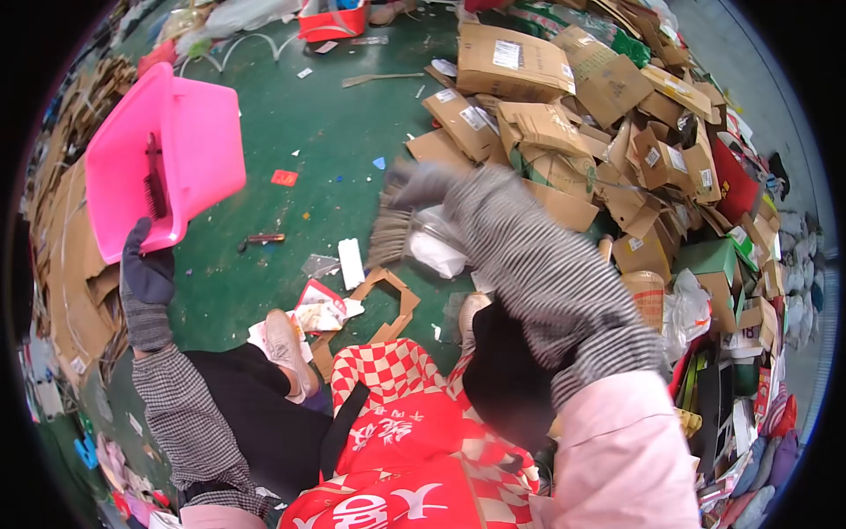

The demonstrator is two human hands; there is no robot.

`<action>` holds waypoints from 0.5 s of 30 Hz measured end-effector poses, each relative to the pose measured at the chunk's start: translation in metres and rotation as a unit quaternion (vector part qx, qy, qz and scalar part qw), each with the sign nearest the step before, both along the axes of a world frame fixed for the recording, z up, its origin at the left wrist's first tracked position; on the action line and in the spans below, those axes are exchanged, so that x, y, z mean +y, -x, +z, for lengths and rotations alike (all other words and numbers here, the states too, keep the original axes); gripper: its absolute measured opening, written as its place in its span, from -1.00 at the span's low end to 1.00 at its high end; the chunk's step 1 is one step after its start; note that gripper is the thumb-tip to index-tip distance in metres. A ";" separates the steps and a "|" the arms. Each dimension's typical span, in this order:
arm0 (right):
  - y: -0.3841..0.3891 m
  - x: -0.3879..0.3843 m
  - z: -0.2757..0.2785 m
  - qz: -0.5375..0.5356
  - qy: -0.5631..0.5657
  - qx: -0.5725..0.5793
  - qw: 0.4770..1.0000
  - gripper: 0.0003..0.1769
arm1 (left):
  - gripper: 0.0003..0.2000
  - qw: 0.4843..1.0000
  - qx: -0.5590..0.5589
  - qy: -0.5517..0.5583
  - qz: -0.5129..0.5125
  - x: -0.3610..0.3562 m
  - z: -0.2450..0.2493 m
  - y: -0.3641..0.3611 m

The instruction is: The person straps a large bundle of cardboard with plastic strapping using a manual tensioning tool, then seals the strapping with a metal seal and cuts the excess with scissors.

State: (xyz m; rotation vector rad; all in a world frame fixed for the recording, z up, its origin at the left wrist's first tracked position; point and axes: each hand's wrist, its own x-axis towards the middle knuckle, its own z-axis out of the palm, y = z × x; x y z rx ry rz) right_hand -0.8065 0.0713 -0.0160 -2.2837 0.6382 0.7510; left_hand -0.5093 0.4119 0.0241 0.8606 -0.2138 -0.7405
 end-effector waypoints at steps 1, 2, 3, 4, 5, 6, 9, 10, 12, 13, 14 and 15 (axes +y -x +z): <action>0.012 -0.039 -0.005 -0.011 0.030 -0.026 0.999 -0.10 | -0.78 0.999 0.025 -0.029 0.008 -0.021 0.029 0.033; 0.030 -0.069 -0.012 -0.021 0.061 -0.052 0.997 -0.05 | -0.78 0.999 0.026 -0.029 0.003 -0.026 0.027 0.032; 0.049 -0.083 -0.015 -0.027 0.085 0.012 0.996 0.01 | -0.79 0.998 0.050 -0.032 -0.003 -0.030 0.023 0.027; 0.068 -0.094 -0.019 -0.033 0.108 0.075 0.991 0.07 | -0.79 0.997 0.073 -0.036 -0.009 -0.035 0.020 0.025; 0.099 -0.104 -0.051 -0.076 0.122 0.072 0.987 0.12 | -0.80 0.997 0.072 -0.035 -0.022 -0.041 0.021 0.027; 0.127 -0.105 -0.091 -0.115 0.137 0.067 0.982 0.17 | -0.80 0.997 0.071 -0.035 -0.025 -0.044 0.024 0.035; 0.193 -0.063 -0.180 -0.237 0.165 0.099 0.952 0.25 | -0.77 0.993 0.083 -0.082 -0.032 -0.055 0.026 0.047; 0.216 -0.056 -0.220 -0.279 0.160 0.078 0.944 0.26 | -0.77 0.992 0.082 -0.086 -0.033 -0.057 0.023 0.047; 0.221 -0.034 -0.202 -0.339 0.102 0.061 0.933 0.21 | -0.74 0.992 0.086 -0.082 -0.038 -0.059 0.016 0.046; 0.225 -0.027 -0.185 -0.396 0.047 0.046 0.916 0.17 | -0.74 0.992 0.088 -0.086 -0.041 -0.052 0.004 0.035; 0.233 -0.026 -0.169 -0.402 0.043 0.050 0.913 0.17 | -0.70 0.988 0.117 -0.077 -0.063 -0.044 -0.010 0.014; 0.244 -0.027 -0.153 -0.404 0.095 0.008 0.910 0.10 | -0.67 0.983 0.145 -0.067 -0.086 -0.047 -0.012 0.011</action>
